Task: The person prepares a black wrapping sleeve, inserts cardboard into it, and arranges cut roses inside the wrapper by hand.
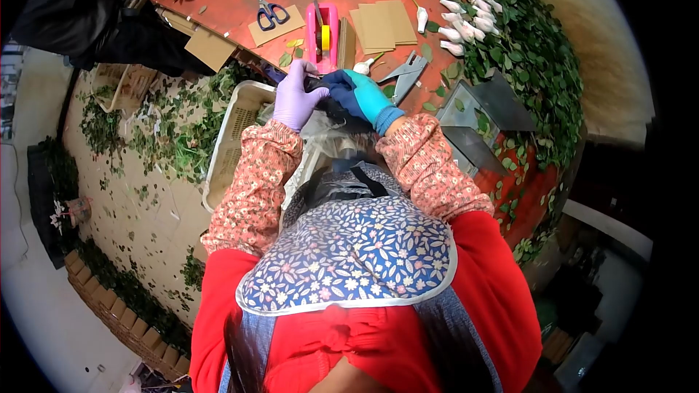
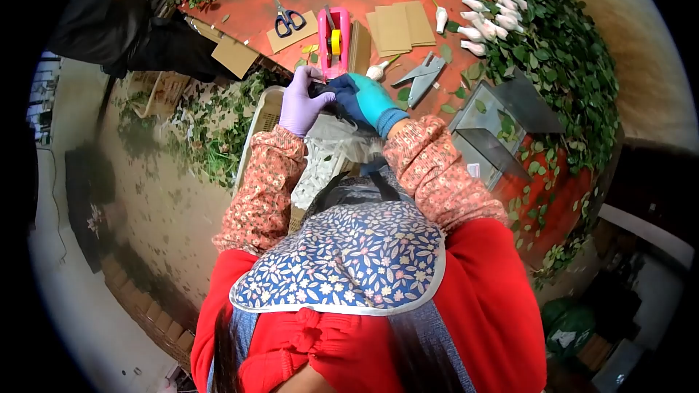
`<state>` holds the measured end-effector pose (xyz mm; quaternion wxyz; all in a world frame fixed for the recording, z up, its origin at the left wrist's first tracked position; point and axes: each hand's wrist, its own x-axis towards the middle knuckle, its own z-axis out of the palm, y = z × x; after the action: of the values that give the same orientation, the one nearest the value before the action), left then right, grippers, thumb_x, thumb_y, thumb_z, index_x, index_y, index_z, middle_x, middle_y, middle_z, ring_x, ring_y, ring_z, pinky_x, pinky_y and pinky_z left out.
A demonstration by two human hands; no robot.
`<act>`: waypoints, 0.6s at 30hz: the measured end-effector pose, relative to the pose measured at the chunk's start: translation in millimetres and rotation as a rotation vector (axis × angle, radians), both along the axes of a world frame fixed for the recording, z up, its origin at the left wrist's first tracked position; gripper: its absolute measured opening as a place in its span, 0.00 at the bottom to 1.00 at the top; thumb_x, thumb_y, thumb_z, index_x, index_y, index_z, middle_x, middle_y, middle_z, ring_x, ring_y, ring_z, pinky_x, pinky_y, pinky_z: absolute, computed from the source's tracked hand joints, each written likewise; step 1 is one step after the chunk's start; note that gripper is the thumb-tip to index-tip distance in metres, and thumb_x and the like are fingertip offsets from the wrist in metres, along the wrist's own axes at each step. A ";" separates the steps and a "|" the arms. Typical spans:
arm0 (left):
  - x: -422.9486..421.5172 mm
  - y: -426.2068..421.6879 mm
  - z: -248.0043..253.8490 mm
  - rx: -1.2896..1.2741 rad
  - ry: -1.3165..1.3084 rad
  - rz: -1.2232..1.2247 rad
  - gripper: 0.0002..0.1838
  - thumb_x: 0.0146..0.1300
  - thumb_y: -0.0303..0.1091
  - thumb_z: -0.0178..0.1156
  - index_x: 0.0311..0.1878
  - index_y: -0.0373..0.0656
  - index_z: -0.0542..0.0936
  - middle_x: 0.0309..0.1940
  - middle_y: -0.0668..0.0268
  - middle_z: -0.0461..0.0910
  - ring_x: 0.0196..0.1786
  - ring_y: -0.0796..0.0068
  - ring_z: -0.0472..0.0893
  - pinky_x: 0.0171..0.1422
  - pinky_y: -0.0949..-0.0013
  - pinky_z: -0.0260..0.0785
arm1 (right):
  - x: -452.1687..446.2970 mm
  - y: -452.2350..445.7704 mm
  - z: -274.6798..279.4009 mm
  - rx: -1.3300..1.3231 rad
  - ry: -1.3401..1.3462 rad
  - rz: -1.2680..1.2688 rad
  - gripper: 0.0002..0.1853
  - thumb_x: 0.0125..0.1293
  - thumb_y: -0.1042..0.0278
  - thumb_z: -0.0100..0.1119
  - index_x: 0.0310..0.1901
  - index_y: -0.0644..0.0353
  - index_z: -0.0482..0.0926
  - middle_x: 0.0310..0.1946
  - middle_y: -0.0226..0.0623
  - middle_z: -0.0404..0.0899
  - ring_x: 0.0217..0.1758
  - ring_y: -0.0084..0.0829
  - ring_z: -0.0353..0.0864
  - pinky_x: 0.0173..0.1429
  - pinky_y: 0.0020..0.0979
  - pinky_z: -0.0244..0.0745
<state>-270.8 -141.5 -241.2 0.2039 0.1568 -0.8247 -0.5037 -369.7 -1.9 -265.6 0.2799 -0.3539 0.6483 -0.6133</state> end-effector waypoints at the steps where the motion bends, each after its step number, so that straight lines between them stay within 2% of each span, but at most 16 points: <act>1: 0.4 1.8 0.2 0.020 0.012 0.013 0.25 0.45 0.25 0.73 0.43 0.42 0.69 0.34 0.59 0.81 0.38 0.62 0.83 0.44 0.67 0.74 | 2.3 0.1 14.6 0.042 -0.183 0.004 0.14 0.62 0.77 0.58 0.50 0.65 0.76 0.37 0.37 0.81 0.36 0.24 0.78 0.44 0.27 0.75; 2: 0.7 3.7 1.1 -0.035 0.022 0.041 0.25 0.45 0.24 0.73 0.44 0.41 0.68 0.34 0.60 0.80 0.38 0.63 0.82 0.44 0.68 0.74 | 4.6 -0.4 22.0 0.083 -0.367 0.008 0.12 0.63 0.77 0.57 0.49 0.66 0.76 0.37 0.36 0.81 0.36 0.24 0.77 0.42 0.27 0.75; 3: 0.0 5.2 0.5 -0.034 0.018 0.036 0.25 0.45 0.24 0.73 0.44 0.41 0.68 0.34 0.60 0.80 0.38 0.63 0.82 0.44 0.68 0.74 | 5.3 -3.1 18.6 0.083 -0.371 0.003 0.12 0.63 0.77 0.57 0.49 0.66 0.76 0.37 0.36 0.81 0.36 0.24 0.77 0.42 0.27 0.75; 5: 0.3 10.0 -2.8 -0.105 0.056 0.109 0.25 0.46 0.23 0.72 0.45 0.40 0.69 0.34 0.61 0.80 0.36 0.71 0.81 0.43 0.70 0.74 | 9.1 -7.0 17.4 0.217 -0.083 -0.083 0.11 0.64 0.77 0.54 0.48 0.66 0.78 0.36 0.34 0.80 0.36 0.23 0.76 0.41 0.26 0.74; 6: 1.9 11.0 -3.3 -0.147 0.035 0.125 0.25 0.46 0.22 0.72 0.45 0.40 0.70 0.33 0.61 0.80 0.36 0.69 0.82 0.43 0.69 0.74 | 9.5 -3.3 20.2 0.253 -0.156 -0.065 0.12 0.64 0.79 0.53 0.49 0.66 0.77 0.37 0.35 0.81 0.36 0.23 0.76 0.42 0.27 0.74; 7: 4.9 11.5 -3.8 -0.070 0.011 0.119 0.23 0.46 0.22 0.72 0.44 0.39 0.71 0.33 0.61 0.81 0.36 0.70 0.82 0.44 0.69 0.74 | 9.4 -1.9 23.3 0.231 -0.213 -0.014 0.12 0.65 0.77 0.54 0.50 0.65 0.78 0.39 0.36 0.81 0.38 0.24 0.77 0.44 0.27 0.74; 9: 11.5 8.6 -5.2 0.025 -0.014 0.056 0.20 0.48 0.22 0.70 0.44 0.38 0.74 0.34 0.63 0.81 0.36 0.75 0.81 0.45 0.71 0.74 | 13.4 0.1 9.6 0.061 -0.157 0.015 0.14 0.66 0.77 0.54 0.53 0.63 0.76 0.38 0.34 0.79 0.37 0.23 0.75 0.43 0.26 0.72; 10: 13.7 4.8 -15.1 0.122 -0.036 0.019 0.17 0.51 0.21 0.68 0.45 0.39 0.77 0.36 0.67 0.81 0.39 0.79 0.80 0.48 0.73 0.73 | 14.0 2.9 2.8 -0.127 -0.244 0.032 0.18 0.67 0.77 0.54 0.58 0.62 0.72 0.37 0.31 0.76 0.36 0.21 0.73 0.42 0.24 0.71; 11: 14.6 1.9 -24.2 0.125 -0.039 0.023 0.17 0.51 0.21 0.68 0.45 0.39 0.77 0.36 0.67 0.81 0.39 0.79 0.80 0.48 0.73 0.73 | 8.8 7.8 5.7 -0.124 -0.247 0.035 0.18 0.67 0.77 0.54 0.58 0.62 0.72 0.37 0.31 0.76 0.36 0.21 0.73 0.42 0.24 0.71; 12: 15.0 -0.5 -33.6 0.143 0.016 -0.005 0.17 0.51 0.20 0.67 0.46 0.39 0.77 0.37 0.68 0.81 0.40 0.80 0.79 0.49 0.74 0.73 | -2.4 14.6 10.7 -0.094 -0.316 -0.111 0.19 0.67 0.76 0.54 0.60 0.62 0.70 0.37 0.30 0.75 0.35 0.21 0.72 0.42 0.23 0.71; 14: 16.0 -1.4 -38.8 0.177 0.063 -0.030 0.17 0.52 0.19 0.66 0.46 0.40 0.78 0.38 0.70 0.80 0.43 0.80 0.78 0.51 0.74 0.72 | -31.8 33.9 10.0 0.041 -0.290 -0.282 0.24 0.66 0.72 0.57 0.63 0.62 0.66 0.41 0.31 0.75 0.38 0.21 0.74 0.43 0.23 0.71; 15: 16.2 -0.4 -38.3 0.179 0.061 -0.028 0.17 0.52 0.19 0.66 0.46 0.40 0.78 0.38 0.70 0.80 0.43 0.80 0.78 0.51 0.74 0.72 | -45.1 45.2 8.3 0.141 -0.193 -0.308 0.27 0.66 0.69 0.60 0.65 0.61 0.64 0.45 0.34 0.77 0.42 0.23 0.76 0.45 0.24 0.72; 16: 15.9 1.5 -36.9 0.232 0.063 -0.024 0.17 0.52 0.18 0.66 0.46 0.40 0.77 0.39 0.69 0.80 0.43 0.80 0.77 0.51 0.74 0.71 | -46.4 51.8 13.0 0.092 -0.161 -0.338 0.23 0.66 0.66 0.60 0.61 0.62 0.69 0.42 0.32 0.78 0.41 0.22 0.76 0.43 0.25 0.73; 17: 15.7 4.1 -35.3 0.287 0.065 -0.022 0.17 0.52 0.18 0.66 0.46 0.40 0.77 0.39 0.69 0.79 0.43 0.80 0.77 0.51 0.74 0.71 | -44.3 53.4 13.7 0.096 -0.161 -0.340 0.23 0.66 0.66 0.60 0.61 0.62 0.69 0.42 0.32 0.78 0.41 0.22 0.76 0.43 0.25 0.73; 18: 16.4 6.3 -33.3 0.302 0.055 -0.015 0.18 0.52 0.19 0.66 0.47 0.40 0.76 0.41 0.69 0.78 0.44 0.80 0.76 0.52 0.75 0.70 | -41.7 53.3 14.5 0.190 -0.071 -0.273 0.18 0.66 0.67 0.60 0.56 0.62 0.74 0.37 0.29 0.77 0.38 0.19 0.74 0.41 0.24 0.72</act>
<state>-254.4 -135.2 -274.5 0.1968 0.1655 -0.7348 -0.6277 -411.4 51.4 -251.2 0.2492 -0.2127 0.7350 -0.5937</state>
